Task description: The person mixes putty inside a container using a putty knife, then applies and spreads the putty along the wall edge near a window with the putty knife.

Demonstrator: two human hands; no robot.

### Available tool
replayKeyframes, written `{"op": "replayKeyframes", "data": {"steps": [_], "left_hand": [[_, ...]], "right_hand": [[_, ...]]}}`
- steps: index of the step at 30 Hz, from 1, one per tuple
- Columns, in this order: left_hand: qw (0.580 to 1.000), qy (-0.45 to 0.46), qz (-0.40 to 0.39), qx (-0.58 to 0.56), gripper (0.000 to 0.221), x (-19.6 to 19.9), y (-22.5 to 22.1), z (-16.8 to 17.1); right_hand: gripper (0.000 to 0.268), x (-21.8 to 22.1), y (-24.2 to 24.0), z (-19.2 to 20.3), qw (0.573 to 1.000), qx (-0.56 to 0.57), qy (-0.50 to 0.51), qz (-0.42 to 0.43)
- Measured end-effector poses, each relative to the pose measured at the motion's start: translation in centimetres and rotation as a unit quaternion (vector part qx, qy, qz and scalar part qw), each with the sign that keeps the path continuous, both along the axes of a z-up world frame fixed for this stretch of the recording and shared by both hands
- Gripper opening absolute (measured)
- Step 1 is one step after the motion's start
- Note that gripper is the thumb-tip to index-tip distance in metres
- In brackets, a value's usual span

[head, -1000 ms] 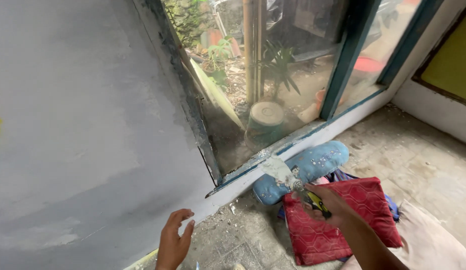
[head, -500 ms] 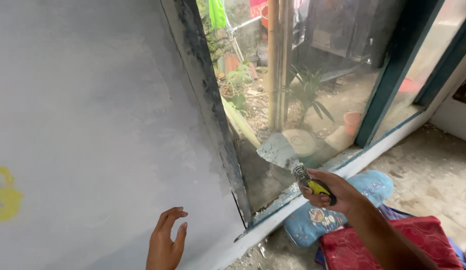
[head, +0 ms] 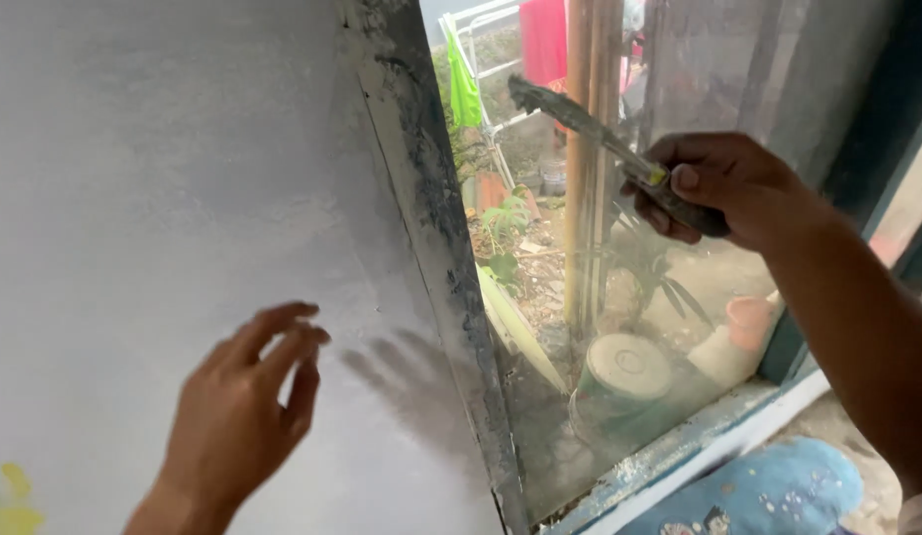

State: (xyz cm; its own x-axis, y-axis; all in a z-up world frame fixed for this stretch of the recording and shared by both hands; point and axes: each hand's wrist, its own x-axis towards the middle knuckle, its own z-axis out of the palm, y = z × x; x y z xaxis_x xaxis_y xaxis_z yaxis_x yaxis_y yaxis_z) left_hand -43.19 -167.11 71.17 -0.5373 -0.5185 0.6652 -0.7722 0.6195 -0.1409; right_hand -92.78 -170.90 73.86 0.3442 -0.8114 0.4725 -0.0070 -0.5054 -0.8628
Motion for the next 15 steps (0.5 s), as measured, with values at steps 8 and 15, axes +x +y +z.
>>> {"op": "replayKeyframes", "data": {"steps": [8, 15], "left_hand": [[0.969, -0.109, 0.137, -0.177, 0.013, -3.0, -2.2, 12.6], [0.944, -0.146, 0.164, -0.247, 0.018, -4.1, -3.7, 15.3]], "right_hand": [[0.029, 0.1, -6.2, 12.2, 0.942, -0.246, 0.208, -0.097], [0.031, 2.7, -7.7, 17.7, 0.880, -0.314, 0.316, -0.164]]}}
